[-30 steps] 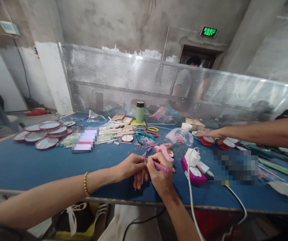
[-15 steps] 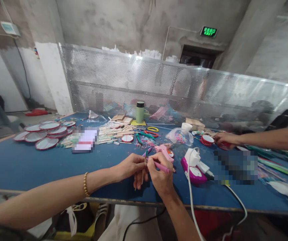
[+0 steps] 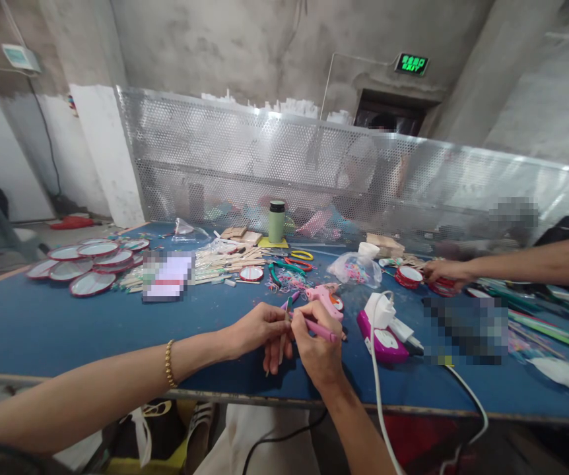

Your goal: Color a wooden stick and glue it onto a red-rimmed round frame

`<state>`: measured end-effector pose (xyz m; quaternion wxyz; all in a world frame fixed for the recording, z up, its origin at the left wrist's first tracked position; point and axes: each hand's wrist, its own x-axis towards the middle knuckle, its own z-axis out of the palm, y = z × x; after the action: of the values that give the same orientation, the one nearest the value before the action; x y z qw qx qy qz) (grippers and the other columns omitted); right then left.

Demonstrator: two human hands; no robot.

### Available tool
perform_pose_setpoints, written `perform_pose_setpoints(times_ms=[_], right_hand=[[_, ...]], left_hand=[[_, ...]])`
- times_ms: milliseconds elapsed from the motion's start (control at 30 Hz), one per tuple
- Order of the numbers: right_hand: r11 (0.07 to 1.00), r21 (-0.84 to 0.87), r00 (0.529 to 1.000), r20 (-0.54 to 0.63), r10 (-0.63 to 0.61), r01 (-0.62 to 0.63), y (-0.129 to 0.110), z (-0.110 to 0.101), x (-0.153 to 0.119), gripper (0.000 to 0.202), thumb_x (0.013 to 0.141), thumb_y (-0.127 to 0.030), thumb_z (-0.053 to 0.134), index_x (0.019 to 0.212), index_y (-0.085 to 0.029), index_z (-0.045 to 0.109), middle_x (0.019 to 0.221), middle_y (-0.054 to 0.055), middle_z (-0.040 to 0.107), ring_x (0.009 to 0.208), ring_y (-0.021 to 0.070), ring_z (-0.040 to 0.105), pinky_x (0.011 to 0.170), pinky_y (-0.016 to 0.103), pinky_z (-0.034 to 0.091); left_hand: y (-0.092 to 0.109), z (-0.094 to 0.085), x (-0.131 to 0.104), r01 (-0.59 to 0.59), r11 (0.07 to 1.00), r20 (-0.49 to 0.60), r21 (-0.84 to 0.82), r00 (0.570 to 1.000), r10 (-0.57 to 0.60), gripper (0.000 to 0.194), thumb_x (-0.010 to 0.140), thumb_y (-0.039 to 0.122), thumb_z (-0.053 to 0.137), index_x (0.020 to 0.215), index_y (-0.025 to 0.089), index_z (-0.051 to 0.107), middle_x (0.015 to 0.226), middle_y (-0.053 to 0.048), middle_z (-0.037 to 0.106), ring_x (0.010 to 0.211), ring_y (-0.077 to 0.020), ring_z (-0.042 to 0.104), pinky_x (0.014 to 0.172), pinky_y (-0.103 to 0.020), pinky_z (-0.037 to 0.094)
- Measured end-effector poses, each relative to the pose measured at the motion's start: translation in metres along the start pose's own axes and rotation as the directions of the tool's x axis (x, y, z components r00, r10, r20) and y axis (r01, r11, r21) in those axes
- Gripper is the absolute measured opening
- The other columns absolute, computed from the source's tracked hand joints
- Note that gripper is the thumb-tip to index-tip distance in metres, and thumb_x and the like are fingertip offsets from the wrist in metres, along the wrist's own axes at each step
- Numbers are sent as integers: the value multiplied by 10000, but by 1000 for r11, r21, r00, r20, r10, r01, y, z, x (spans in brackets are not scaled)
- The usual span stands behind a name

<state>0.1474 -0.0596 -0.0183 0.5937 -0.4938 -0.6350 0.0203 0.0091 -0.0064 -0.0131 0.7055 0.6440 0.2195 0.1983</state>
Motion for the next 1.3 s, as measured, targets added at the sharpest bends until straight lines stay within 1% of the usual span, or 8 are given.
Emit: perform_pose_setpoints(times_ms=[200, 467, 767, 1000, 1300], right_hand=[[1000, 14, 1000, 11, 4, -4, 0, 0, 0, 224, 842, -284, 552, 631, -213, 579, 550, -12, 605, 537, 148, 582, 507, 254, 447], [999, 18, 999, -18, 35, -35, 4, 1, -1, 216, 842, -291, 567, 642, -211, 590, 553, -11, 602, 542, 150, 584, 501, 255, 435], [999, 37, 1000, -4, -4, 4, 1, 0, 0, 225, 836, -268, 552, 619, -212, 564, 540, -22, 576, 519, 136, 560, 504, 249, 437], [1000, 15, 999, -20, 25, -25, 4, 0, -1, 214, 843, -279, 562, 640, -211, 580, 553, -18, 590, 535, 142, 567, 500, 251, 427], [1000, 20, 1000, -2, -5, 5, 2, 1, 1, 228, 842, -268, 551, 621, -214, 568, 548, -21, 584, 534, 140, 565, 512, 257, 431]], left_hand=[[-1, 0, 0, -3, 1000, -5, 14, 1000, 4, 438, 755, 542, 656, 751, 126, 517, 587, -48, 638, 372, -141, 584, 356, -208, 430], [-1, -1, -1, -2, 1000, -7, 17, 1000, 3, 421, 741, 531, 652, 758, 134, 513, 600, -52, 647, 384, -147, 595, 363, -217, 451], [-1, -2, -1, -6, 1000, -3, 21, 1000, 6, 380, 754, 489, 640, 755, 126, 526, 597, -56, 646, 383, -135, 588, 367, -206, 447], [-2, -2, -2, -8, 1000, -2, 2, 1000, 8, 385, 758, 495, 642, 785, 132, 517, 615, -60, 656, 395, -159, 607, 379, -250, 496], [1, 0, -1, -10, 1000, -4, 13, 1000, 10, 413, 741, 521, 655, 758, 134, 512, 593, -56, 647, 375, -142, 587, 356, -210, 445]])
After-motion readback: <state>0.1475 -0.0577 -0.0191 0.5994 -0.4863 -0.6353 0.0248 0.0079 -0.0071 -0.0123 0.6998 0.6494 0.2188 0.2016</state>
